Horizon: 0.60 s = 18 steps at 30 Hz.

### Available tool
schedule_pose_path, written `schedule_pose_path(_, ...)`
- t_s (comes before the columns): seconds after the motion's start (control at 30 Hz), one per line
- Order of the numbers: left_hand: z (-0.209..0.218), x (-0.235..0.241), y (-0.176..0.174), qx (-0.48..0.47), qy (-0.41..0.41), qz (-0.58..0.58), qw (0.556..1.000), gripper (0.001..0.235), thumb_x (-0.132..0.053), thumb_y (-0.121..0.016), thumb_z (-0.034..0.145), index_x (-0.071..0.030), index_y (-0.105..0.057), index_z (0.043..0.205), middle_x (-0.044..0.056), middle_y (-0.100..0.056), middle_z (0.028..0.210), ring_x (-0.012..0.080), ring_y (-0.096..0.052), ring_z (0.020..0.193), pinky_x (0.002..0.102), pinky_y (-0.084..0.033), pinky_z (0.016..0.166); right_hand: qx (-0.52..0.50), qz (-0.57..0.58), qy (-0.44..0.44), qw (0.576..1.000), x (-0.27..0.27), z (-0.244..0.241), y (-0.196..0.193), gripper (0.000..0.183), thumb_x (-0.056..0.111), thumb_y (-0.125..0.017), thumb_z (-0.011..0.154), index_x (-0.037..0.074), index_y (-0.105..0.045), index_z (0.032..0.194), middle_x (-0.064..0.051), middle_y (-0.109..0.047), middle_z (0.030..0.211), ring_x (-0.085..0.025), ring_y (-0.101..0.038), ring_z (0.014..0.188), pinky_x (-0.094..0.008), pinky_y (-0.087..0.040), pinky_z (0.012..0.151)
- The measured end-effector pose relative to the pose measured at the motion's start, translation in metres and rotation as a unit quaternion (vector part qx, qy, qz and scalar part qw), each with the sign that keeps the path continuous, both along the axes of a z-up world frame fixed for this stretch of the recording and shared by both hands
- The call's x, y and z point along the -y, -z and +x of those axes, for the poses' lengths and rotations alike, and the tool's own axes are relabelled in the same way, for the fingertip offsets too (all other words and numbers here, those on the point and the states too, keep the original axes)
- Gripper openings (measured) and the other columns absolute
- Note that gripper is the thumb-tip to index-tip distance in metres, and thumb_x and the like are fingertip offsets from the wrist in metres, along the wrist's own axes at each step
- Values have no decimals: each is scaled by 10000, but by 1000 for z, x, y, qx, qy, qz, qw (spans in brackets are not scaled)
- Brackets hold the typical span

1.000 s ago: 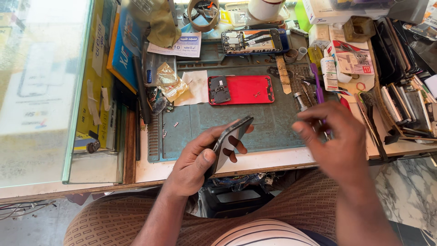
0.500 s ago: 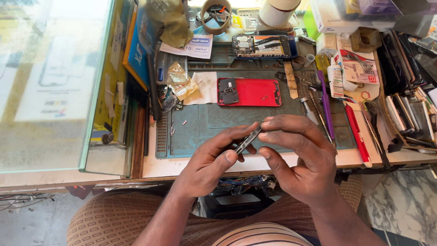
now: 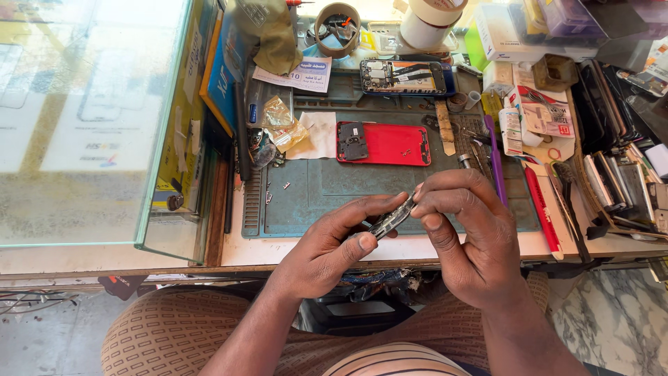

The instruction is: The person disassembles a smartphone using a screwdriver and a metal prying tool. They remove screws, pry open the casing, and separate the screen assembly from the phone body.

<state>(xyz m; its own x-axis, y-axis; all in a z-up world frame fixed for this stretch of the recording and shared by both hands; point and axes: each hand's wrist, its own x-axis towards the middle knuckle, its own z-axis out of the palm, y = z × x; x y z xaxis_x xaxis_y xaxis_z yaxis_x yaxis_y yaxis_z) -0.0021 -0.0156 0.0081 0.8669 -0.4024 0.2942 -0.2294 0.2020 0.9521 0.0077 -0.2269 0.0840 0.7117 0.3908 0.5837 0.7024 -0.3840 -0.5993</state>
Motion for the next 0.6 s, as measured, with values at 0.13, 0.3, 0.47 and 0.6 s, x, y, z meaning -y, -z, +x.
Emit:
schedule_pose_path(0.13, 0, 0, 1, 11, 5, -7, 1000, 658, -541, -528, 1058, -73, -539, 1521, 169, -597, 1523, 307, -542, 1473, 481, -438, 1222, 5, -7, -5, 1000, 0, 1, 0, 68, 142, -619, 1055, 82, -649, 1067, -65, -619, 1137, -184, -661, 1099, -327, -580, 941)
schedule_pose_path(0.3, 1, 0, 2, 5, 2, -9, 1000, 692, -566, -516, 1055, -75, -525, 1541, 166, -609, 1509, 292, -573, 1440, 460, -477, 1194, 19, -11, -12, 1000, 1, 1, 6, 76, 166, -646, 1043, 93, -659, 1062, -65, -617, 1155, -183, -654, 1110, -324, -577, 960)
schedule_pose_path(0.47, 1, 1, 5, -32, 22, -52, 998, 708, -573, -508, 1053, -78, -484, 1558, 153, -572, 1530, 247, -640, 1288, 377, -567, 1008, 38, -11, 13, 999, 12, 10, 19, 134, 208, -637, 1055, 98, -670, 1123, -74, -664, 1233, -175, -660, 1209, -313, -578, 1032)
schedule_pose_path(0.6, 7, 1, 10, -15, 7, -65, 998, 713, -586, -500, 1064, -66, -487, 1552, 151, -589, 1544, 218, -675, 1217, 339, -575, 936, 46, -72, 115, 990, 34, 19, 24, 143, 182, -684, 1041, 58, -689, 1112, -112, -691, 1224, -204, -658, 1187, -357, -546, 1040)
